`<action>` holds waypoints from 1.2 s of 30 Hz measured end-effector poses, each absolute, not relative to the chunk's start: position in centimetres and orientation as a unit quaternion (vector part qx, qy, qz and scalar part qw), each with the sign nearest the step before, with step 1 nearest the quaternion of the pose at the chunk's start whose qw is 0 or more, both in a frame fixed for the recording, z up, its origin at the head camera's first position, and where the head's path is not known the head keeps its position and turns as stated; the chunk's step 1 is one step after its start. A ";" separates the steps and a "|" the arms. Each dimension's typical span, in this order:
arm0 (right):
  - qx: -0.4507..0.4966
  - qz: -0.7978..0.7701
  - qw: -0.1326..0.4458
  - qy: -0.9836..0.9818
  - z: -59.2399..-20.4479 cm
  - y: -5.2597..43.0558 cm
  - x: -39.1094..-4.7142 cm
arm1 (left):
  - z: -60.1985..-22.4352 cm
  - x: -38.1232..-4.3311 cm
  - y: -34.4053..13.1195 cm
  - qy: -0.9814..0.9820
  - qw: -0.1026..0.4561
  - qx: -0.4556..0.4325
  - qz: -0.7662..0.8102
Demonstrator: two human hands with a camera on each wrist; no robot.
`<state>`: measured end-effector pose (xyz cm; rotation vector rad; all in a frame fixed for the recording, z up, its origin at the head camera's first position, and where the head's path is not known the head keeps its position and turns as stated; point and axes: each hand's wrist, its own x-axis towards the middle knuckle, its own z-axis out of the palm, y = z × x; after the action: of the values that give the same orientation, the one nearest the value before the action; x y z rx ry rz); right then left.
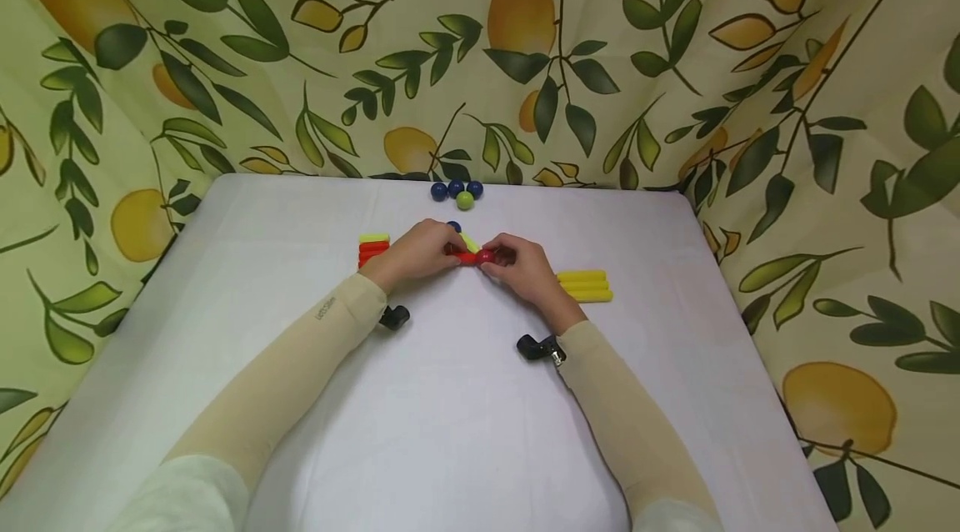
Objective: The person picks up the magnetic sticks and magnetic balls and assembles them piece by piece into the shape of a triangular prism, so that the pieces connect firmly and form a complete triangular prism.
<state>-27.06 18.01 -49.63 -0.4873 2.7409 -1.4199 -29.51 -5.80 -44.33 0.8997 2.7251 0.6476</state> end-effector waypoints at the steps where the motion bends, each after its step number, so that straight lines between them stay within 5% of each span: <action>1: -0.155 -0.454 0.010 0.877 -49.7 18.0 -27.0 | -44.4 -29.5 -5.8 0.921 0.102 0.304 0.219; 36: -0.195 -0.423 0.000 0.885 -49.0 17.2 -25.5 | -44.3 -30.0 -6.4 0.911 0.114 0.334 0.214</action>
<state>-25.49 17.22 -48.98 -0.6133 2.7790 -1.3300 -30.00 -6.41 -44.33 0.9794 2.6706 0.6266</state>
